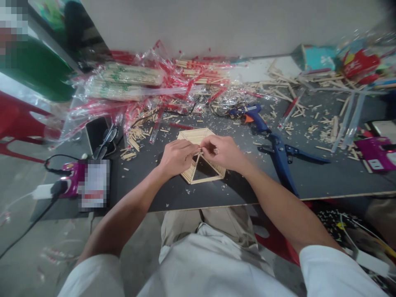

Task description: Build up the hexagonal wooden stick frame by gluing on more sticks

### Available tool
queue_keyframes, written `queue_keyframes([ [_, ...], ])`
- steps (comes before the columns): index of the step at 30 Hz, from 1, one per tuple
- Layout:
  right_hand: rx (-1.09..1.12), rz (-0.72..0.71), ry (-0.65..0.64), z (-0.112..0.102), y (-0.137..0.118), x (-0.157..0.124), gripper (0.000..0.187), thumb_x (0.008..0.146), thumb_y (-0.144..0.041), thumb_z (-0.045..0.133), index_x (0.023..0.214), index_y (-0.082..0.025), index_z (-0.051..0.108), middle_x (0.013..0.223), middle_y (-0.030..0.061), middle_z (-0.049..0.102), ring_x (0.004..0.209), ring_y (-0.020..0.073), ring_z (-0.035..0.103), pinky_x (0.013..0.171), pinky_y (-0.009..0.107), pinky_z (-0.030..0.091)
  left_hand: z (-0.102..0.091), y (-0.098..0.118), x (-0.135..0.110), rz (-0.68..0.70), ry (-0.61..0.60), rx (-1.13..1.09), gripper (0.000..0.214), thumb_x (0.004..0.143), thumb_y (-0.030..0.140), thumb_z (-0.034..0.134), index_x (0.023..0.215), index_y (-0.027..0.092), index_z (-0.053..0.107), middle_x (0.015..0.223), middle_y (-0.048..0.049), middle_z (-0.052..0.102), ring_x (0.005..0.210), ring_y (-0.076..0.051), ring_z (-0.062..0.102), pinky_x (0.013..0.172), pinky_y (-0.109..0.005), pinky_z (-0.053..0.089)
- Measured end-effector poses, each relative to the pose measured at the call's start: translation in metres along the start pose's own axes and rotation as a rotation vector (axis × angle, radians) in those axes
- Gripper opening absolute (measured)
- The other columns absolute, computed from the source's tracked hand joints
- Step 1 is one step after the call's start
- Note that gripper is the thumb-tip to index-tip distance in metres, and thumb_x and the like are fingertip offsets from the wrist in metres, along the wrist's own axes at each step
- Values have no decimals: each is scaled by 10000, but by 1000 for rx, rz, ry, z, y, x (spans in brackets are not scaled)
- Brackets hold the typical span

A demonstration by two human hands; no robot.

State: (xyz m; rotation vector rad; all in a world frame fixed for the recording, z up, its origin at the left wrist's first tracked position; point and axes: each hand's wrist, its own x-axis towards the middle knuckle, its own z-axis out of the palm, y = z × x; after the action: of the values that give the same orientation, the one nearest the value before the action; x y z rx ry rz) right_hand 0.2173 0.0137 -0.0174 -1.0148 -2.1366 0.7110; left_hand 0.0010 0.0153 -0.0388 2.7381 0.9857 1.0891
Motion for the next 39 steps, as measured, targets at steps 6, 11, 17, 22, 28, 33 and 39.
queue_keyframes([
  [6,67,44,45,5,4,1,92,861,-266,572,856,-201,637,715,-11,652,611,115,549,643,267,437,1,-2,1,17,32,-22,236,1015,149,535,898,167,740,756,-41,741,673,-140,650,688,-268,495],
  [11,163,108,67,6,-1,4,103,829,-274,583,835,-196,651,684,-17,659,582,106,542,616,256,435,1,-2,3,36,78,-27,218,1000,124,547,889,163,731,743,-32,732,656,-132,631,683,-258,490],
  [17,231,187,140,10,3,4,143,836,-302,592,818,-186,673,668,-9,659,575,111,545,596,265,434,2,3,5,31,104,15,200,1016,153,566,899,171,726,775,-31,754,683,-137,663,698,-267,511],
  [22,199,89,99,3,6,1,171,911,-334,635,938,-192,725,778,19,723,634,127,593,635,281,467,1,3,6,-26,78,65,223,1058,223,546,945,159,728,818,-49,771,726,-150,692,714,-274,526],
  [28,141,-11,87,0,9,0,254,994,-455,636,924,-230,733,896,48,772,750,162,656,714,311,492,-1,1,6,-37,-32,107,283,1079,220,477,963,168,729,860,-63,772,788,-168,705,751,-300,542],
  [33,76,17,102,3,16,0,279,1006,-460,620,911,-217,720,823,38,733,673,149,596,658,304,456,0,3,5,-60,-26,159,222,1086,248,517,1079,158,719,916,-60,793,834,-162,723,768,-280,538],
  [39,27,80,88,5,16,1,290,1005,-470,603,904,-213,693,807,34,698,665,150,567,663,309,452,0,4,4,-123,-11,179,242,1087,281,522,982,168,709,824,-33,782,735,-136,712,711,-250,514],
])
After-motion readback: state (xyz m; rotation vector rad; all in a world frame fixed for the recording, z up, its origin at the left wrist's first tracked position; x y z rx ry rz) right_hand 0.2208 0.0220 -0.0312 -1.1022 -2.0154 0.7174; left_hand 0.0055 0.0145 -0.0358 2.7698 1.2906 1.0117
